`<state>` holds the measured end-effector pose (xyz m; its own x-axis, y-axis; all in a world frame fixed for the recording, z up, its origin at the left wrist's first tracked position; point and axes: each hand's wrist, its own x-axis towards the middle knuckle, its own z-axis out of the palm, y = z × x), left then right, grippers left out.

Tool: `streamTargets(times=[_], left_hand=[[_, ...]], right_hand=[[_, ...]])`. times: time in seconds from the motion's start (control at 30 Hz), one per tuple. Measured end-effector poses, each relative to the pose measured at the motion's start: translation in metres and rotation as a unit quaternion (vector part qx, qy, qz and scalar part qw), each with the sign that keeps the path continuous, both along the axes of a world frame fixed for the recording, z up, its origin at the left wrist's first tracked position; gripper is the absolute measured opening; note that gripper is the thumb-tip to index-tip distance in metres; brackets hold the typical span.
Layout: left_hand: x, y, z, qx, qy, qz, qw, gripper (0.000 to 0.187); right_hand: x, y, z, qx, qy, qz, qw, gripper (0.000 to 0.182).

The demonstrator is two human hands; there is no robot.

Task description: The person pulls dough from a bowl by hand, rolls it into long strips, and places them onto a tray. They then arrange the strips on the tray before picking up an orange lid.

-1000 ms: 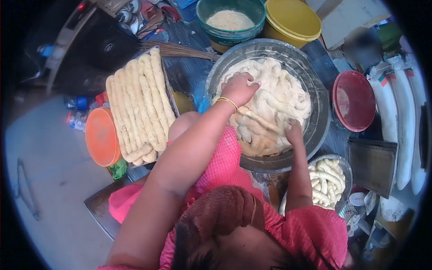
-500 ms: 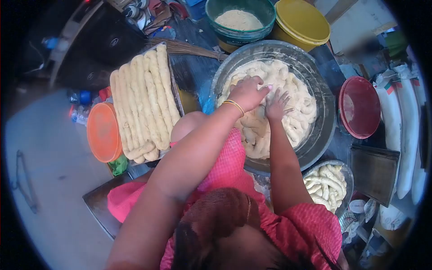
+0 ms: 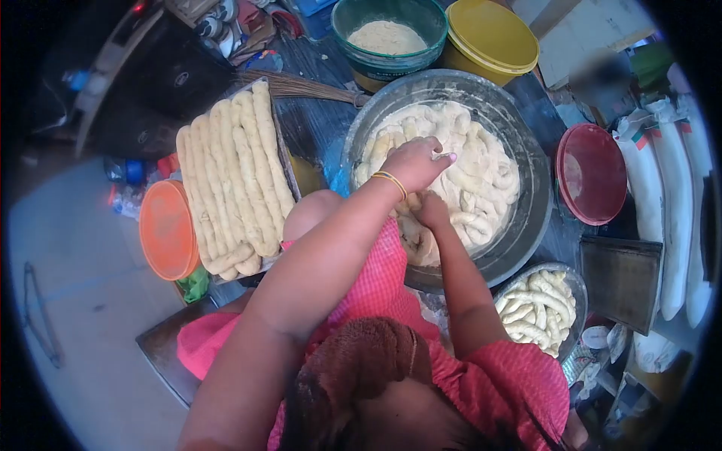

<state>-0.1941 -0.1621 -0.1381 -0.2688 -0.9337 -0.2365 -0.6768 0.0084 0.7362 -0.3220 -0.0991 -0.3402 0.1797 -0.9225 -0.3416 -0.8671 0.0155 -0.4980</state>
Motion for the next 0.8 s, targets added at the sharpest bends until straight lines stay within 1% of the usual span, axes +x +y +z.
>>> streamTargets(times=[0.03,0.07,0.13,0.17,0.23,0.27,0.33,0.37,0.43,0.47,0.53,0.57,0.63,0.67,0.73,0.77,0.8], left_hand=[[0.001,0.0,0.002,-0.001,-0.002,0.0,1.0,0.048],[0.001,0.001,0.003,0.001,0.001,0.003,1.0,0.048],[0.0,0.001,0.004,0.004,0.007,0.007,1.0,0.048],[0.0,0.001,0.004,0.002,0.008,0.002,1.0,0.049],[0.001,0.002,0.003,0.002,0.008,0.0,1.0,0.05],[0.001,0.003,0.004,0.006,0.008,-0.003,1.0,0.05],[0.002,0.003,0.005,0.009,0.007,-0.007,1.0,0.05],[0.003,0.003,0.005,0.014,0.006,-0.004,1.0,0.05],[0.006,0.003,0.004,0.019,0.005,-0.004,1.0,0.05],[0.007,0.002,0.003,0.023,0.013,-0.004,1.0,0.05],[0.005,0.002,0.004,0.027,0.024,-0.009,0.999,0.049],[0.005,0.002,0.006,0.037,0.022,-0.011,0.999,0.049],[0.006,0.002,0.008,0.045,0.02,-0.011,0.999,0.049],[0.006,0.003,0.008,0.035,0.019,-0.016,0.999,0.049],[0.006,0.004,0.008,0.026,0.017,-0.021,0.999,0.049],[0.007,0.004,0.006,0.025,0.02,-0.021,0.999,0.049],[0.008,0.005,0.005,0.023,0.022,-0.022,0.999,0.049]], right_hand=[[0.0,-0.004,0.003,0.018,-0.003,0.01,1.0,0.036],[0.003,-0.005,0.005,0.016,-0.004,0.01,1.0,0.036],[0.011,-0.003,0.008,-0.111,0.011,0.002,0.994,0.027],[0.014,0.0,0.002,-0.11,0.013,0.003,0.994,0.027],[0.025,0.01,-0.008,-0.192,0.022,0.065,0.979,0.028],[0.028,0.014,-0.008,-0.19,0.021,0.066,0.979,0.028],[0.032,0.019,-0.006,-0.187,0.072,0.152,0.968,0.028],[0.032,0.017,-0.009,-0.187,0.071,0.151,0.968,0.028],[0.032,0.01,-0.008,-0.135,-0.014,0.064,0.989,0.031],[0.031,0.01,-0.004,-0.134,-0.013,0.06,0.989,0.031],[0.03,0.01,0.006,-0.152,0.115,0.073,0.979,0.029],[0.031,0.013,0.0,-0.152,0.116,0.071,0.979,0.029],[0.035,0.021,-0.011,-0.192,0.141,0.16,0.958,0.026],[0.032,0.023,-0.012,-0.192,0.141,0.16,0.958,0.026],[0.015,0.027,-0.013,-0.155,0.075,0.297,0.939,0.026],[0.006,0.021,-0.026,-0.154,0.075,0.299,0.939,0.026],[-0.003,0.01,-0.042,-0.133,0.054,0.192,0.971,0.026]])
